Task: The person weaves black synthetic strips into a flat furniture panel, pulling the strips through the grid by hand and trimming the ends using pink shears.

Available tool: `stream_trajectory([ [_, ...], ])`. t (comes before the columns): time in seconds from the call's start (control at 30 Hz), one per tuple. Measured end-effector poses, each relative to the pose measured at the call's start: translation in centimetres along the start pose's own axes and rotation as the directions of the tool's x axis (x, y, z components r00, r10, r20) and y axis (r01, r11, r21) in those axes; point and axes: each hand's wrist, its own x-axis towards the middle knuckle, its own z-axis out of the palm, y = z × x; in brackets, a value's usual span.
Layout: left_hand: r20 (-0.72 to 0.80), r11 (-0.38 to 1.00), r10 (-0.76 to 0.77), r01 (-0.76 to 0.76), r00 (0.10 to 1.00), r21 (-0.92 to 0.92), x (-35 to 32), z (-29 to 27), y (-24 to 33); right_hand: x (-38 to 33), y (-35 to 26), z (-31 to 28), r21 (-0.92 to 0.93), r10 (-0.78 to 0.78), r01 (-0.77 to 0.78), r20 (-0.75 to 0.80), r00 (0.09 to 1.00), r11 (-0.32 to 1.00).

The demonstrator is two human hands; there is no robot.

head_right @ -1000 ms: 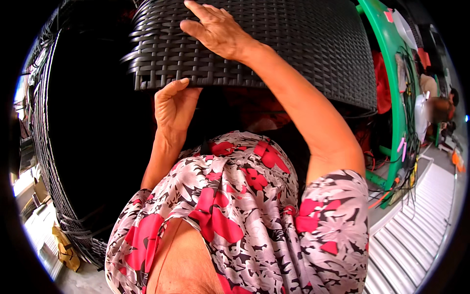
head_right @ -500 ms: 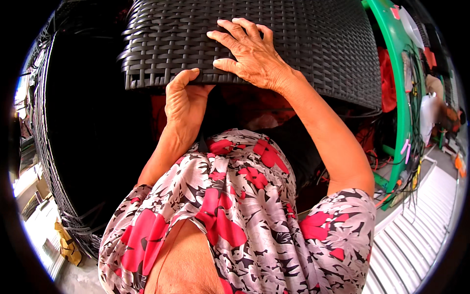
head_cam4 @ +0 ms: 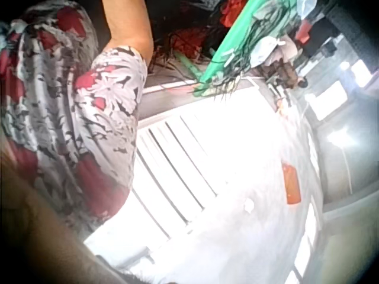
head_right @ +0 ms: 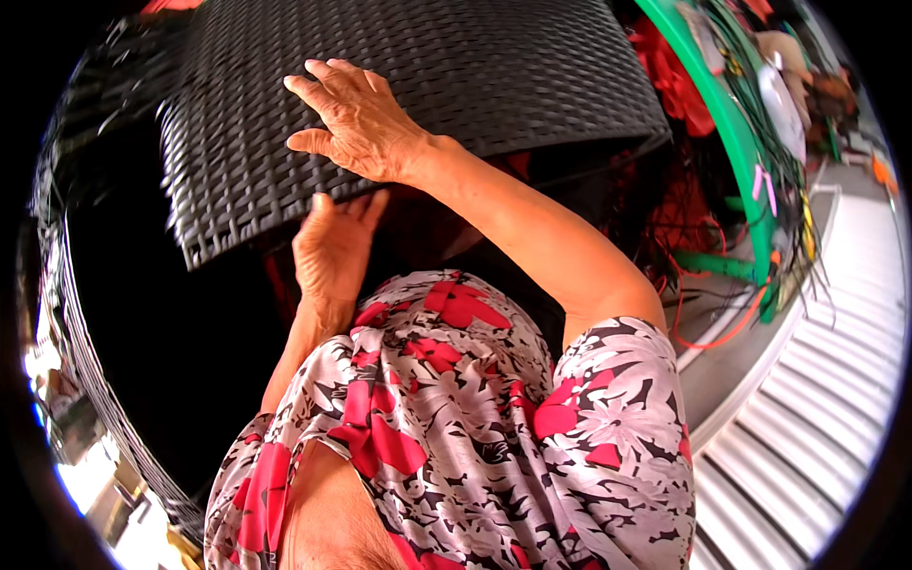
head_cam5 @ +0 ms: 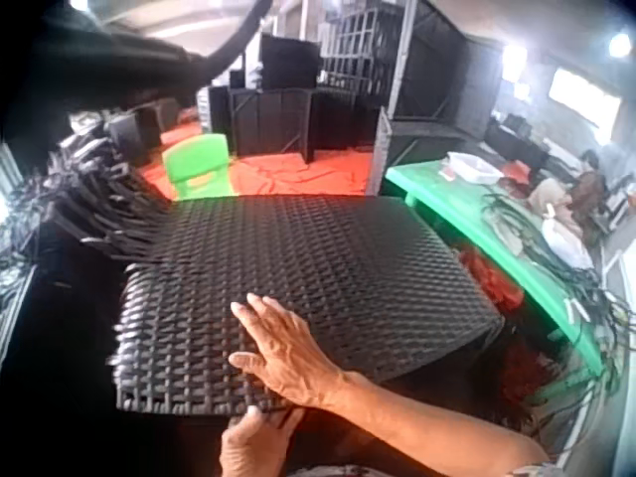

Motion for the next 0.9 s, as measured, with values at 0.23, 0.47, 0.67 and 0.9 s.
stream_trajectory([
  [0.23, 0.127, 0.903, -0.429, 0.429, 0.895, 0.029, 4.9, 2.9, -7.1, -6.0, 6.8, -6.6, -0.387, 0.274, -0.243, 0.028, 0.961, 0.890],
  [0.47, -0.011, 0.945, -0.326, 0.325, 0.945, -0.029, 2.9, 3.9, -7.6, -5.0, 7.5, -5.0, -0.471, 0.170, -0.116, 0.075, 0.983, 0.874],
  [0.67, -0.025, 0.948, -0.320, 0.319, 0.947, -0.013, 2.9, 4.0, -7.5, -4.1, 7.4, -5.1, -0.554, 0.211, -0.144, 0.058, 0.976, 0.820],
  [0.9, 0.116, 0.914, -0.405, 0.403, 0.907, 0.040, 3.9, 4.1, -9.2, -4.3, 10.2, -6.5, 0.326, 0.322, -0.292, -0.040, 0.946, 0.899],
])
